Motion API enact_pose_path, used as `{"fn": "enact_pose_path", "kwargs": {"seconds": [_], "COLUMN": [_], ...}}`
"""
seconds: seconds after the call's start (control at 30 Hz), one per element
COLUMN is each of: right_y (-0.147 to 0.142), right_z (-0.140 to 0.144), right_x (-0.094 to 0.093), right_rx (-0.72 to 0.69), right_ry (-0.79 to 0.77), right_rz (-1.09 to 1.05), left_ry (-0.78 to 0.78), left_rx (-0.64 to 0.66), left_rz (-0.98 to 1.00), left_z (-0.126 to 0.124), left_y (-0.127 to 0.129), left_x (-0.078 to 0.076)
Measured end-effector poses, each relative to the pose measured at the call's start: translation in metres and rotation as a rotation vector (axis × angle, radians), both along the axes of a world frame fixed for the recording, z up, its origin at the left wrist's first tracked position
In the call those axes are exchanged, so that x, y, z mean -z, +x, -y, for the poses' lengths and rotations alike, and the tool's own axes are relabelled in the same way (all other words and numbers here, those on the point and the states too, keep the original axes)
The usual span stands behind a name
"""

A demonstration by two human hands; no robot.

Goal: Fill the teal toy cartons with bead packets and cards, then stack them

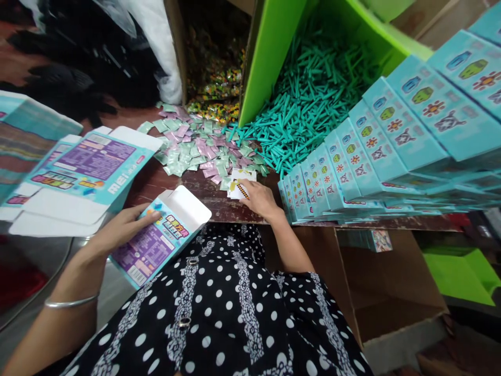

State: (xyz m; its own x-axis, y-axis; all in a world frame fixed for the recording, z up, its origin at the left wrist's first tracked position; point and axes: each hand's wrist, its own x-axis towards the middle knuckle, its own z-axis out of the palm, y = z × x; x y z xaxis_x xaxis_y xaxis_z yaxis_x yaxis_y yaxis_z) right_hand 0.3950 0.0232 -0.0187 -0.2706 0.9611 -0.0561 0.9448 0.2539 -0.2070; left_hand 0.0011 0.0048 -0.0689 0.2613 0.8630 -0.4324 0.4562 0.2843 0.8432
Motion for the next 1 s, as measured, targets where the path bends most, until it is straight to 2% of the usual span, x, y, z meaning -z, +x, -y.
{"fn": "enact_pose_path", "kwargs": {"seconds": [0.27, 0.3, 0.37, 0.43, 0.47, 0.53, 0.6, 0.67, 0.77, 0.83, 0.9, 0.97, 1.0], "right_y": [0.008, 0.011, 0.015, 0.012, 0.007, -0.013, -0.041, -0.07, -0.096, -0.098, -0.092, -0.085, -0.084], "right_z": [-0.003, -0.005, -0.01, -0.016, -0.018, -0.022, -0.024, -0.027, -0.039, -0.051, -0.064, -0.072, -0.074], "right_x": [0.0, -0.001, -0.005, -0.014, -0.02, -0.029, -0.033, -0.03, -0.023, -0.022, -0.026, -0.032, -0.033], "right_rx": [0.094, 0.132, 0.255, 0.37, 0.384, 0.299, 0.146, 0.004, -0.111, -0.071, 0.028, 0.113, 0.13], "right_ry": [-0.01, 0.043, 0.262, 0.512, 0.561, 0.448, 0.219, 0.051, -0.073, -0.028, 0.104, 0.201, 0.202], "right_rz": [-0.082, -0.123, -0.262, -0.492, -0.622, -0.825, -0.897, -0.869, -0.784, -0.748, -0.758, -0.831, -0.879], "left_ry": [-0.075, -0.075, -0.066, -0.034, -0.01, 0.048, 0.092, 0.115, 0.156, 0.193, 0.212, 0.208, 0.198], "left_rx": [-0.014, -0.02, -0.029, -0.038, -0.043, -0.053, -0.065, -0.075, -0.103, -0.12, -0.125, -0.132, -0.135], "left_rz": [0.058, 0.061, 0.054, 0.03, 0.018, -0.001, 0.001, 0.016, 0.016, -0.013, -0.043, -0.069, -0.078], "left_z": [0.0, 0.001, 0.001, 0.0, -0.001, -0.005, -0.01, -0.015, -0.019, -0.02, -0.021, -0.022, -0.023], "left_y": [-0.002, -0.002, -0.001, 0.002, 0.004, 0.008, 0.013, 0.017, 0.019, 0.018, 0.015, 0.013, 0.013], "left_x": [0.006, 0.004, -0.001, -0.009, -0.013, -0.02, -0.026, -0.03, -0.03, -0.028, -0.026, -0.024, -0.023]}}
